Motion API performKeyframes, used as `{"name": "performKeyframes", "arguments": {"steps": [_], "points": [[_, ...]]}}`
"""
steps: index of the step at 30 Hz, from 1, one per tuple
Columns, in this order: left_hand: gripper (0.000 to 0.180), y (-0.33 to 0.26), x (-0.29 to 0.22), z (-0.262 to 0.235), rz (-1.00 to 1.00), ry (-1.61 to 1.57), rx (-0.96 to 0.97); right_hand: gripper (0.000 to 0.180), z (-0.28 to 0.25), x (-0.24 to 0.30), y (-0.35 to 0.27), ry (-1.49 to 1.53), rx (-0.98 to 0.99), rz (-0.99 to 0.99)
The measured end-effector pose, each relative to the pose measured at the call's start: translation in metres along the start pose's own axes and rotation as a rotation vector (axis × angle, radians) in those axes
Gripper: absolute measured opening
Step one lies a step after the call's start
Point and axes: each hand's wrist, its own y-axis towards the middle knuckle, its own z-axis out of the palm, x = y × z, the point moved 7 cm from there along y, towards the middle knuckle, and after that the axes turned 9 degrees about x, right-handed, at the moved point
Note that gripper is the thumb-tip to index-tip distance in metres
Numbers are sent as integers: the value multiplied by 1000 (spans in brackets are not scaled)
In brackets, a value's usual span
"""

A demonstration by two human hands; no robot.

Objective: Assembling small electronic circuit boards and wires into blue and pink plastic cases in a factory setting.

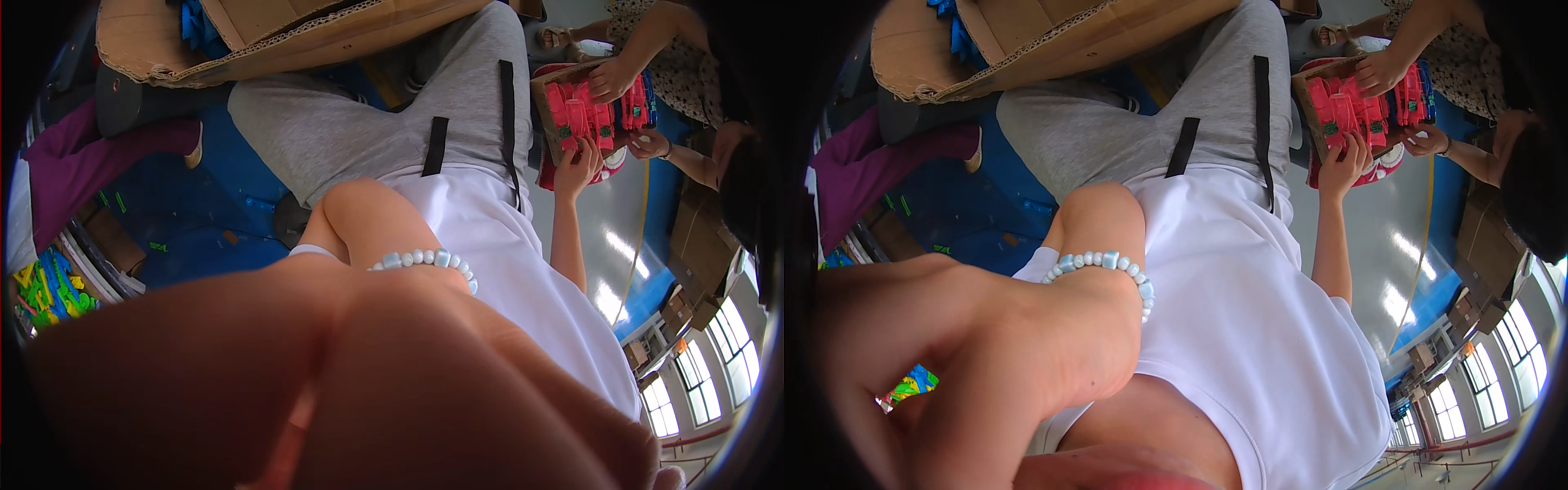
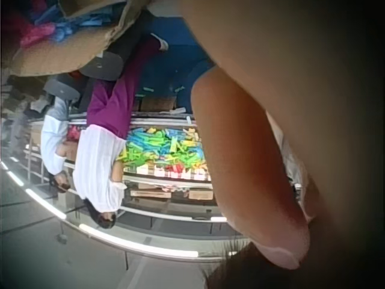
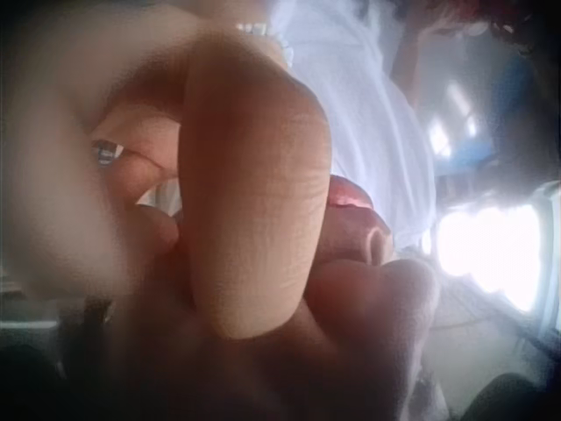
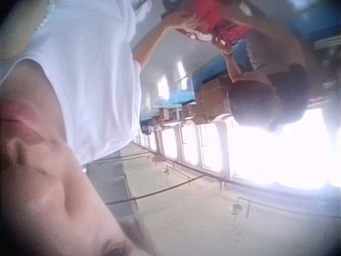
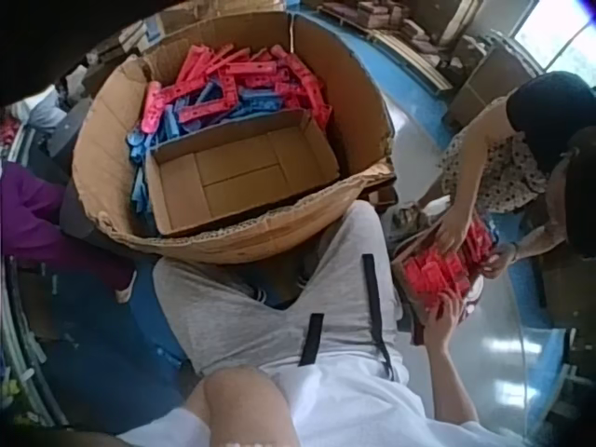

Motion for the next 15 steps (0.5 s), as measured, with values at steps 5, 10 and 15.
{"name": "performKeyframes", "arguments": {"steps": [5,10,15], "points": [[13,4,-2,2,54,-4,-24,27,0,9,-3,-3,-9,-39],[14,9,2,-5,109,-3,-65,28,7,18,-2,68,25,-65],[15,16,-7,-13,164,-35,-98,29,-2,44,10,103,9,-99]]}}
